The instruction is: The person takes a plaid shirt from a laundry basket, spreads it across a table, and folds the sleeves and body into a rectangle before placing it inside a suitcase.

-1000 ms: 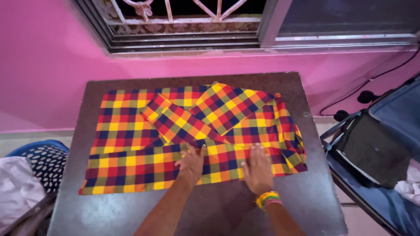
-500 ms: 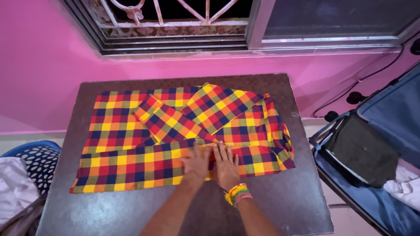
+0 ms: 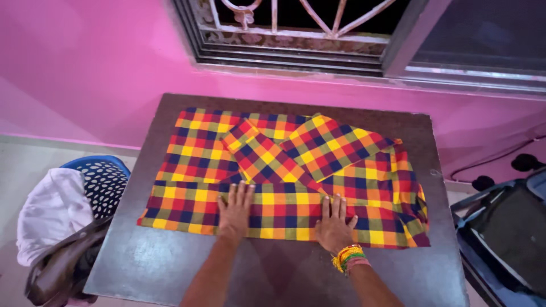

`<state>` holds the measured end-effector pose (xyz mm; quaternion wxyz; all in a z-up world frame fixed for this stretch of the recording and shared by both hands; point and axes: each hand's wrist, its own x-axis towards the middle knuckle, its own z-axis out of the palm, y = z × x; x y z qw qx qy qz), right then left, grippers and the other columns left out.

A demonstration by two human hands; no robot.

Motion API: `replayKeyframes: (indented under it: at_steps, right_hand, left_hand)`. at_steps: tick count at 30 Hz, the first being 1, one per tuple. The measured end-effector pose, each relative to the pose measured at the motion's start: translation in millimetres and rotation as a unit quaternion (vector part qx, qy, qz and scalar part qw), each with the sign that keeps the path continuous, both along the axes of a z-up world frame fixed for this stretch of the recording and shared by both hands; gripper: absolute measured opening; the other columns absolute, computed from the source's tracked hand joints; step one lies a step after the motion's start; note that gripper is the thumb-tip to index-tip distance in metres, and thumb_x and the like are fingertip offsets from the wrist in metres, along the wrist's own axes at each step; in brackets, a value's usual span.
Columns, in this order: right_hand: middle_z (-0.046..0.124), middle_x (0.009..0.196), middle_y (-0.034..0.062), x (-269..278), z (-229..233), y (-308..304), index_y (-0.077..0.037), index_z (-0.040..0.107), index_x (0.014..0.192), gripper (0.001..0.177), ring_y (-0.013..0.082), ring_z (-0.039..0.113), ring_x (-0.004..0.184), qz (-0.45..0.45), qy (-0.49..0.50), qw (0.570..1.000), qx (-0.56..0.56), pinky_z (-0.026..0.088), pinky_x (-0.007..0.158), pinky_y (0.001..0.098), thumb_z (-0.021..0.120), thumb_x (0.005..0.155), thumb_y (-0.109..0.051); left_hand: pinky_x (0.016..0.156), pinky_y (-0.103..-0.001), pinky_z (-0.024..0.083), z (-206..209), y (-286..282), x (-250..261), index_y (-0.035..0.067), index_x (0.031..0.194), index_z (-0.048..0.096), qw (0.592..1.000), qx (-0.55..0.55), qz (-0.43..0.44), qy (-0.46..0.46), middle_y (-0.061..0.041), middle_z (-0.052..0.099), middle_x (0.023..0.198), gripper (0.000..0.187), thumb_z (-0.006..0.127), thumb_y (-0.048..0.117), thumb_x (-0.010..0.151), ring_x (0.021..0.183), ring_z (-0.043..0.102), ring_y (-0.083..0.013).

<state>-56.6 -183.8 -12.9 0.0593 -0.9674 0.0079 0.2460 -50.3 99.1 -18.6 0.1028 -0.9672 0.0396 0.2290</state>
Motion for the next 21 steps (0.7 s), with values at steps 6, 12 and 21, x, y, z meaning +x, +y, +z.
replayKeyframes:
  at_steps: [6,12,21]
  right_hand:
    - [0.004,0.170,0.0182,3,2,74,-0.005,0.016,0.159,0.090,0.0402,0.006,0.156,0.021,-0.134,0.991,0.005,0.019,0.115,0.0705,0.064,0.087,-0.029]
    - [0.013,0.170,0.0107,9,-4,172,-0.022,0.024,0.161,0.085,0.0381,0.012,0.156,0.098,-0.081,0.981,0.150,0.032,0.113,0.0718,0.063,0.085,-0.020]
    - [-0.016,0.172,0.0110,20,21,235,-0.017,0.000,0.164,0.103,0.0476,-0.008,0.157,0.062,0.090,0.994,-0.011,0.033,0.106,0.0799,0.066,0.086,-0.020]
  left_hand:
    - [0.115,-0.060,0.019,-37,3,2,0.010,0.167,0.003,0.991,0.062,-0.066,-0.094,-0.018,0.000,0.171,0.092,0.052,0.003,0.091,0.152,0.003,-0.0374]
    - [0.118,-0.063,0.018,-44,3,-10,0.011,0.163,0.010,0.992,-0.049,-0.107,-0.035,-0.011,0.001,0.172,0.077,0.050,0.027,0.099,0.159,0.000,-0.0334]
    - [0.122,-0.061,0.014,-31,148,-20,0.010,0.165,0.008,0.983,-0.100,-0.092,-0.124,-0.005,0.005,0.174,0.082,0.048,0.011,0.094,0.159,0.004,-0.0243]
